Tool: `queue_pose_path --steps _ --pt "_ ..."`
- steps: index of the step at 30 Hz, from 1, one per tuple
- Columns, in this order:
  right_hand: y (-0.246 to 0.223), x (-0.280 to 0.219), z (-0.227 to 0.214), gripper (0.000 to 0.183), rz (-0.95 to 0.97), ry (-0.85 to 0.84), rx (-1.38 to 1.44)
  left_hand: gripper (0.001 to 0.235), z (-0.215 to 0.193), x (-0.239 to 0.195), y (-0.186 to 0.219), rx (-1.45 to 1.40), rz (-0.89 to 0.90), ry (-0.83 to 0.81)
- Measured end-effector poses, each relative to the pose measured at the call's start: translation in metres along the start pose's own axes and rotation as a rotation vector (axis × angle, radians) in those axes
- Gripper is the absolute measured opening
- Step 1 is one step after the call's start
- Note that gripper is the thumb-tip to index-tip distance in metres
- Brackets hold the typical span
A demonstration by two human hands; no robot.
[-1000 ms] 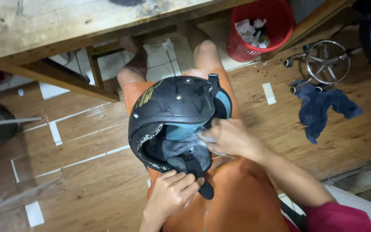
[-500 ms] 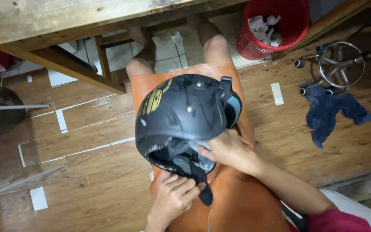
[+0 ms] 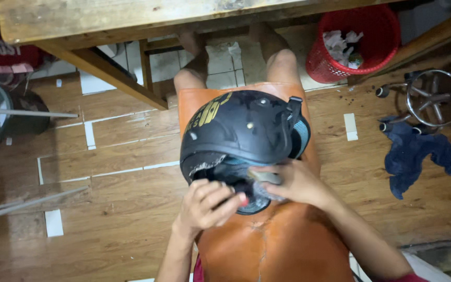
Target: The person cleans the interior of a black motorcycle helmet using a toothbrush and a white tissue. They scrub the inner lining with the toothbrush, wipe the surface with the tissue, and dip the tissue into a blue bowl of water to continue cleaning.
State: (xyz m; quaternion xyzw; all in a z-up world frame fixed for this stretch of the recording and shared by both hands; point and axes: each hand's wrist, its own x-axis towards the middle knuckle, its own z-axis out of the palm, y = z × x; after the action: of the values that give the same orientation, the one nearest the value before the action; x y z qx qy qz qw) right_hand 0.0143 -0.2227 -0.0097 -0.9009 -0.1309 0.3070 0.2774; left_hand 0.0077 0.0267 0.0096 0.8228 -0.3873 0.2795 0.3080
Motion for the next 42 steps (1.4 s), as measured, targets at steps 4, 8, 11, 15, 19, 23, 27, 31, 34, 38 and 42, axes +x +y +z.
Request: queue_pose_path --steps 4,8,11,15,19,23,27,31,34,38,42 --pt "0.018 -0.016 0.001 0.045 -0.196 0.233 0.203 0.02 0.008 -0.026 -0.002 0.029 0.068 0.142" --pt "0.018 -0.012 0.0 0.045 -0.158 0.191 0.284 0.041 0.026 -0.044 0.008 -0.072 -0.303 0.432" --pt "0.016 -0.006 -0.003 0.044 -0.021 0.195 0.323 0.097 0.018 -0.029 0.014 -0.167 -0.764 0.34" --pt "0.01 -0.013 -0.009 0.043 -0.039 0.22 0.288 0.107 0.031 -0.039 0.008 -0.484 -0.972 0.301" --pt "-0.011 -0.028 -0.024 0.047 -0.109 0.332 0.145 0.099 0.04 -0.043 0.005 -0.575 -1.069 0.291" --pt "-0.053 -0.037 -0.019 0.046 -0.373 0.423 -0.098 0.087 0.033 -0.019 0.018 -0.594 -1.104 0.336" --pt "-0.079 -0.005 0.007 0.036 -0.366 0.475 -0.261 0.087 0.032 -0.022 0.017 -0.548 -1.089 0.287" --pt "-0.051 -0.039 -0.007 0.04 -0.359 0.194 -0.332 0.088 0.027 -0.026 0.019 -0.507 -1.083 0.266" --pt "-0.053 -0.027 0.008 0.045 -0.405 0.341 -0.312 0.088 0.028 -0.024 0.026 -0.481 -1.059 0.254" --pt "-0.067 -0.002 0.012 0.043 -0.533 0.422 -0.199 0.085 0.027 -0.021 0.029 -0.482 -1.02 0.272" --pt "-0.02 -0.036 -0.007 0.049 -0.398 0.06 -0.263 0.09 0.029 -0.027 0.026 -0.455 -1.057 0.249"
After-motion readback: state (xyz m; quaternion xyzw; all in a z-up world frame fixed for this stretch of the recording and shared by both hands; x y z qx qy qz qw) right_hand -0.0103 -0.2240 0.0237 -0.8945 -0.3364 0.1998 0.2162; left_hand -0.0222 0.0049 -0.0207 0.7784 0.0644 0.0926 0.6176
